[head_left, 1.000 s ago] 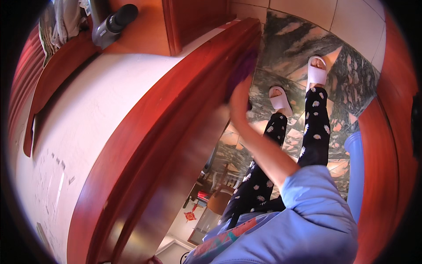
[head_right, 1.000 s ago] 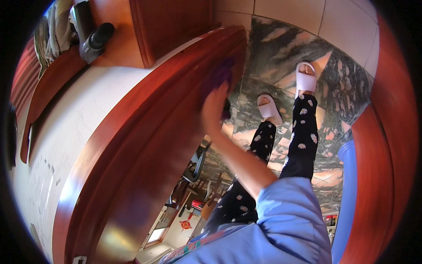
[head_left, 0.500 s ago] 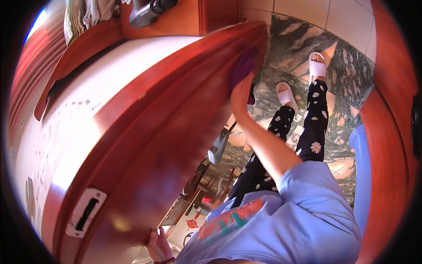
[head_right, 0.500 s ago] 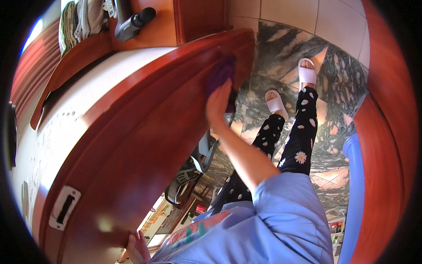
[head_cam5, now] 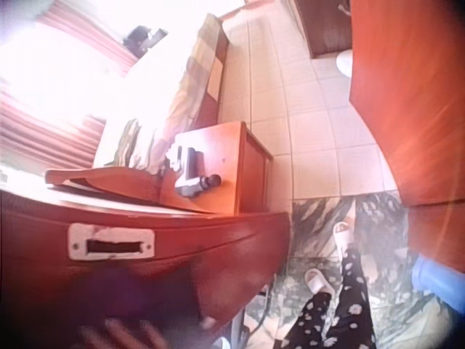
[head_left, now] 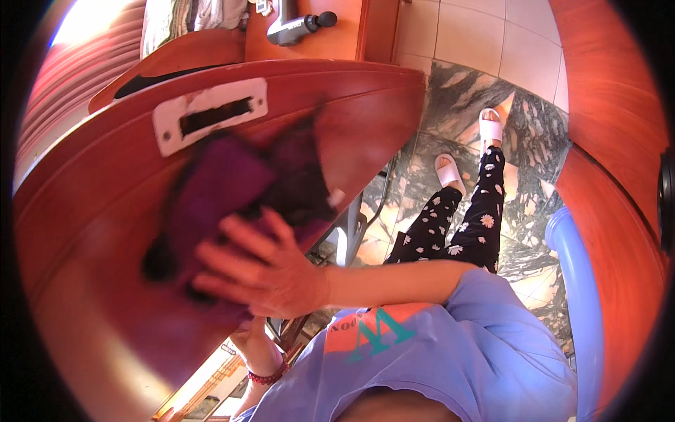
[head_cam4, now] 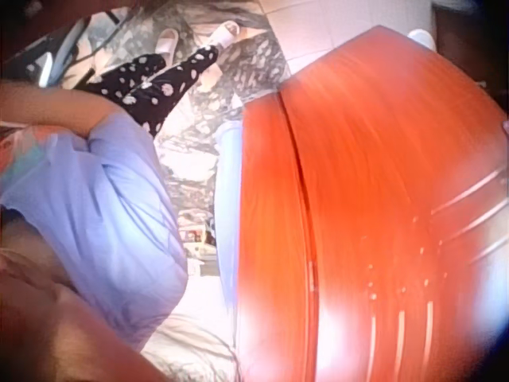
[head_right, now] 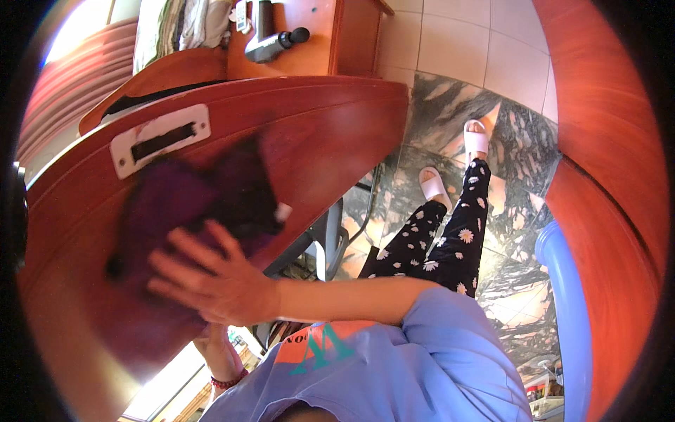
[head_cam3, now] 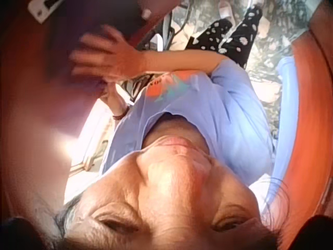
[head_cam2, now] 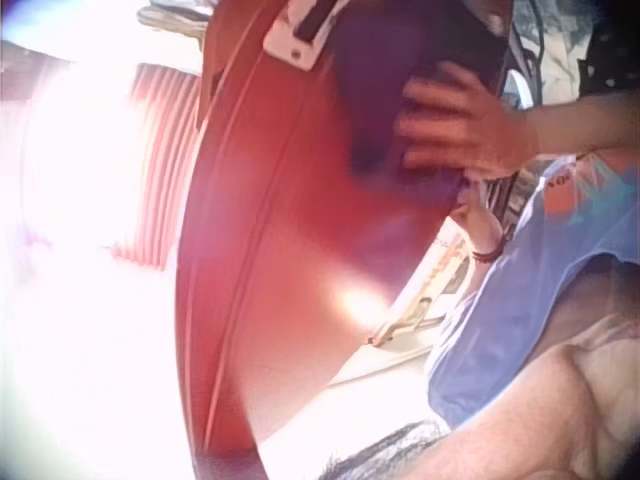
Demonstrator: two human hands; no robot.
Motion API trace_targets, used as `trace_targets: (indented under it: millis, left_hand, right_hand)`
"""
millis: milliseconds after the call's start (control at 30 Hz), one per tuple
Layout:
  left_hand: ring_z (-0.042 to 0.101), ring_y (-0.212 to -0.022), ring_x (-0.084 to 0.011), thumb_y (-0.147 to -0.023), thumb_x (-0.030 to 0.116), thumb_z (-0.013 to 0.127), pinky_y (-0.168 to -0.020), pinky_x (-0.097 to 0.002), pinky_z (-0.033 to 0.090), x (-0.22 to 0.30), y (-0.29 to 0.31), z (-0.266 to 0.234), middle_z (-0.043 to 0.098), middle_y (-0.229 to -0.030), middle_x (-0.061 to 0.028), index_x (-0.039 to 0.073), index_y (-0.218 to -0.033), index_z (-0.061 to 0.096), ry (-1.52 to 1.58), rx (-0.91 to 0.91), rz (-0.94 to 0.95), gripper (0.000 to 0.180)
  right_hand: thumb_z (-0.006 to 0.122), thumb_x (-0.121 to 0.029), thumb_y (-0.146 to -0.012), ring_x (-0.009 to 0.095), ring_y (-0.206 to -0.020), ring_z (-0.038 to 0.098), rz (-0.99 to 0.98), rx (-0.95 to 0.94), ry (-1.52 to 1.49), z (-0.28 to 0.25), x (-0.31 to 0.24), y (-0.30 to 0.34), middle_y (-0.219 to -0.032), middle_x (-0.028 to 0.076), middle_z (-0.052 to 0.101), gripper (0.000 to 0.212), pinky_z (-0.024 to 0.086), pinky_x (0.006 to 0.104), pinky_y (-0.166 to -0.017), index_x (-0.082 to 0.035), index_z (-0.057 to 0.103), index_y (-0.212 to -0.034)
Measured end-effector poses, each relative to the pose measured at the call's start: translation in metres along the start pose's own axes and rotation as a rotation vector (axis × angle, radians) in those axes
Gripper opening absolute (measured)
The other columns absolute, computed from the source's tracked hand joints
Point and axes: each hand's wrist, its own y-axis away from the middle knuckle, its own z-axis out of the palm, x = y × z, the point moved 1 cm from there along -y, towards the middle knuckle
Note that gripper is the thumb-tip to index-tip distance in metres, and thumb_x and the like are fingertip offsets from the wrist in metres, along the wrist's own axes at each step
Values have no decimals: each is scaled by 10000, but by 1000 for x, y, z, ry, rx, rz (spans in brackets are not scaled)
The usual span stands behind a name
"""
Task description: The person wipes a metal door handle and the surrounding wooden surface with a purple cloth before walking to a large wooden wardrobe to wipe its exterior panels.
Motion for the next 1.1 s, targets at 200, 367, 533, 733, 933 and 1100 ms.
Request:
trace_targets:
  millis: [200, 367, 533, 733, 933, 1100]
  left_hand:
    - [613, -1154, -184, -921, -90, 653, -1015, -341, 488, -12, 10, -23, 623, -1290, -88, 2, -1394, 501, 28, -102, 97, 505]
    - [614, -1130, -167, -920, -100, 661, -1017, -306, 471, -14, 5, -19, 632, -1268, -87, -16, -1364, 519, 93, -191, 229, 473]
    - [617, -1139, -176, -932, -65, 671, -1021, -315, 473, -12, 8, -25, 640, -1254, -92, -13, -1331, 546, 108, -244, 216, 421]
    - [618, -1153, -196, -943, -23, 676, -1020, -348, 476, -43, -7, -55, 647, -1244, -108, -27, -1285, 573, 205, -346, 271, 357]
    - [589, -1235, -210, -975, -37, 583, -1037, -360, 475, -33, -9, -72, 581, -1384, -132, -18, -1447, 454, 563, -606, 154, 489]
    - [501, -1329, -190, -1022, 83, 570, -1132, -341, 370, -23, 17, -99, 536, -1448, -92, -7, -1490, 409, 619, -751, 15, 503]
  right_hand:
    - [541, -171, -876, 401, -1378, 443, 239, 191, 50, -12, 106, -34, -1466, 199, 500, 574, 329, 500, -1143, -27, 491, -1430]
    - [314, -262, -1078, 454, -1472, 289, 1297, 291, 159, 0, 211, 145, -1547, 367, 308, 597, 228, 437, -1236, 171, 291, -1489]
    - [311, -296, -1055, 463, -1393, 365, 1567, 338, 11, 31, 164, 160, -1508, 334, 343, 533, 288, 473, -1181, 85, 397, -1417]
    - [411, -138, -977, 211, -1165, 524, 1504, 415, -615, 23, -1, 77, -1318, 117, 526, 408, 436, 368, -1021, -35, 468, -1368]
    - [545, -359, -942, 371, -1280, 464, 1214, -68, -547, 7, -136, -10, -1424, 271, 425, 615, 362, 437, -1104, 61, 442, -1379]
    - [592, -469, -1020, 140, -1047, 653, 1118, 42, -1076, -31, -184, -50, -1165, 12, 693, 466, 509, 364, -982, -122, 588, -1332]
